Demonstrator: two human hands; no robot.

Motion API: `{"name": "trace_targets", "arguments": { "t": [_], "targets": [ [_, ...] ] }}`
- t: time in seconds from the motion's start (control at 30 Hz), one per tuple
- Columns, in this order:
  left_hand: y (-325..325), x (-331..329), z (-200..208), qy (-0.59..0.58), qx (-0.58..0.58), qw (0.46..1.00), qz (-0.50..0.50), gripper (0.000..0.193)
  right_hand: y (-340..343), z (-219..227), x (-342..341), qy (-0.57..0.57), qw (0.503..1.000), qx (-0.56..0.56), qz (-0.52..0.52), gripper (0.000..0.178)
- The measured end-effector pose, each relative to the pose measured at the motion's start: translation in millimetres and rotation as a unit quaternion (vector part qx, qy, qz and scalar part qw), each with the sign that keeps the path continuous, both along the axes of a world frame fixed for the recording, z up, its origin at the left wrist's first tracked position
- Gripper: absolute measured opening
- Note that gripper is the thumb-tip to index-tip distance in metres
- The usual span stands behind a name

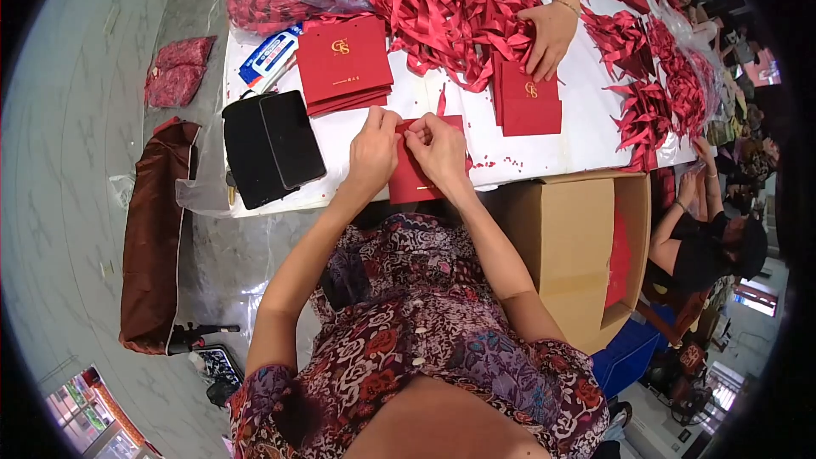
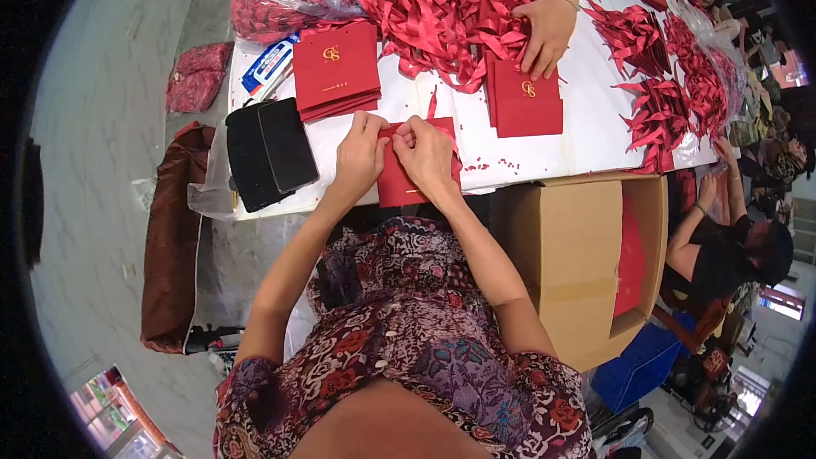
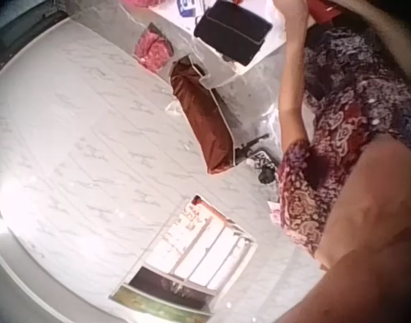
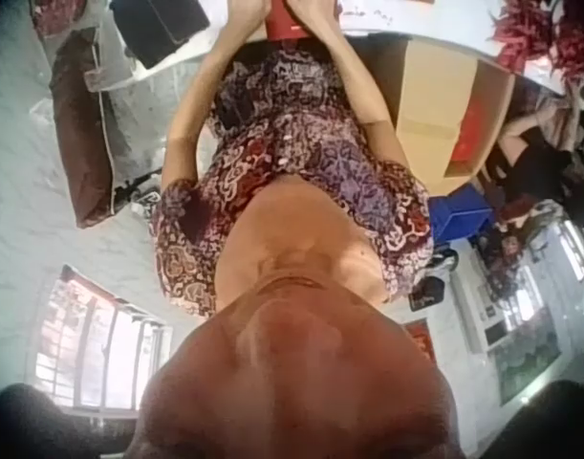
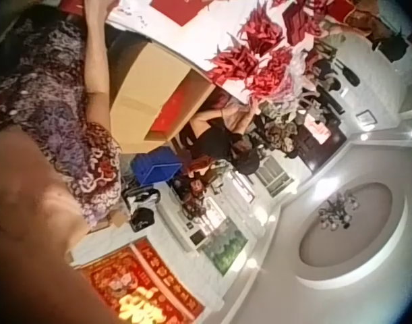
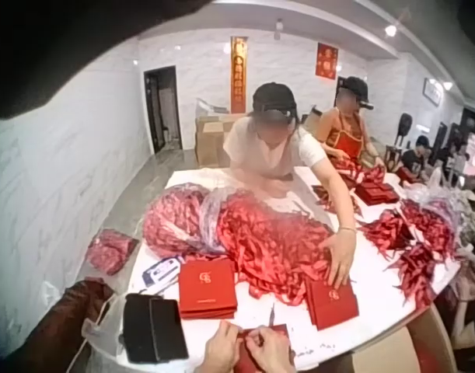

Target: Assembling red paper gift bags by threading and knotting ribbons to create handles.

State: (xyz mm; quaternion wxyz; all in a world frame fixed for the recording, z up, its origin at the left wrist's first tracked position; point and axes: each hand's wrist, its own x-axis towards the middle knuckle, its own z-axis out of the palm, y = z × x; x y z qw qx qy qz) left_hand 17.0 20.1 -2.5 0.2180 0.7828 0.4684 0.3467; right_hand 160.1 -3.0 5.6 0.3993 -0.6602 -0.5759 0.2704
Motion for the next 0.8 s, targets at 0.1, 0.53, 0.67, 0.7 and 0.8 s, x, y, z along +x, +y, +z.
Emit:
{"name": "trace_targets", "arguments": {
  "t": [0.1, 0.53, 0.67, 0.7, 0.8],
  "targets": [
    [0, 2, 4, -0.005, 0.008, 1.000, -0.008, 0.021, 0, 4, 2, -0.008, 1.000, -0.014, 0.000, 0.012],
    [2, 11, 13, 0.018, -0.064, 0.997, 0.029, 0.011, -3, 8, -3, 0.016, 0.999, -0.005, -0.036, 0.012],
    [2, 12, 16, 0.035, -0.053, 0.998, 0.023, 0.011, -4, 10, -2, 0.004, 0.999, 0.019, -0.026, 0.010],
    [3, 12, 16, 0.034, -0.055, 0.998, 0.016, 0.011, -3, 9, -1, 0.001, 0.999, 0.029, -0.019, 0.009],
    [3, 14, 15, 0.033, -0.052, 0.998, 0.000, 0.011, -3, 7, 3, 0.038, 0.999, -0.002, -0.028, 0.010]
  ]
}}
